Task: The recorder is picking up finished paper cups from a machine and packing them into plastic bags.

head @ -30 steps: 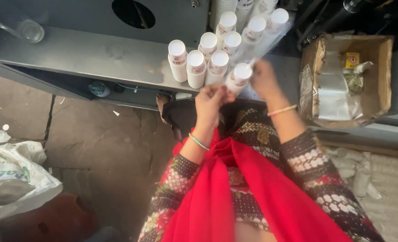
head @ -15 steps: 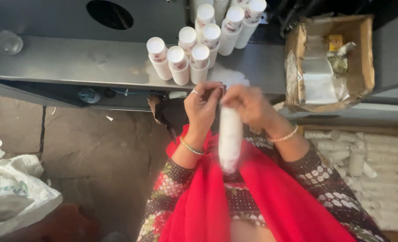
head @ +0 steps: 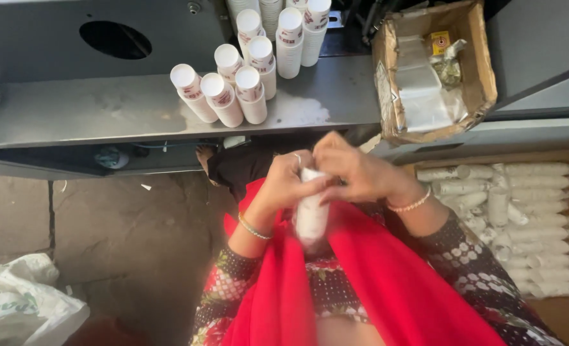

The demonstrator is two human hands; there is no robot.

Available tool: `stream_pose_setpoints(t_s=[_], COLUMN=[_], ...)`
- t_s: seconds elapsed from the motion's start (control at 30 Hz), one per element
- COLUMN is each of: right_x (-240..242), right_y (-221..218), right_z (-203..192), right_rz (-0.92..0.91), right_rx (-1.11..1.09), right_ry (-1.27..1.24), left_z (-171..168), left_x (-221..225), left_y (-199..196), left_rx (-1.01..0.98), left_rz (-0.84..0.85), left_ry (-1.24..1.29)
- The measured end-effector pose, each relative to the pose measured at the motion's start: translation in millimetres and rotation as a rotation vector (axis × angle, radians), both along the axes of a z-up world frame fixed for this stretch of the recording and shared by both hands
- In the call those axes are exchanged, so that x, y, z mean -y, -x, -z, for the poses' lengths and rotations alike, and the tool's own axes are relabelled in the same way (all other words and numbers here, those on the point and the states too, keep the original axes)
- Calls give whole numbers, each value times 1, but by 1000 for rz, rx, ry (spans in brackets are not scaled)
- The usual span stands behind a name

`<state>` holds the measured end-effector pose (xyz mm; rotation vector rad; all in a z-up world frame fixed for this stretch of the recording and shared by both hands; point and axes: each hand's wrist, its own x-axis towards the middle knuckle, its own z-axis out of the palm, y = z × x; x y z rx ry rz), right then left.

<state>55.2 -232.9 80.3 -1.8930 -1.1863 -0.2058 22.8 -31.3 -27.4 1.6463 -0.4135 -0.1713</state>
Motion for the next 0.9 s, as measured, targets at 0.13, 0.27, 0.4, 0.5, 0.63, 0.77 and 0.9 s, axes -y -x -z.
stream_pose_setpoints(t_s=[0.13,0.27,0.4,0.5,0.63,0.77,0.9], right_x=[43,154,172,195,168,165,161], right_y=[0,-2,1,-12,-69,-153,-156], right_z=[26,37,-7,18,39,139,159], right_rz=[-125,366,795,921,843,847,749], right_rx=[-50,-21,-399,-36,-192,-312,162], right_ry=[233,867,1542,1411,832,881,515], left_z=[-19,-13,5,7,6,-1,-2], left_x=[8,-3,-15,-12,-7,-17,-30], left_y=[-1,-11,-22,-24,-21,-12,-7], left_rx=[122,15,-70,-115,-102,-72,-90], left_rz=[-22,-149,-215,-236,-200,-229,-307], left_ry=[-85,-7,184,210,168,138,150])
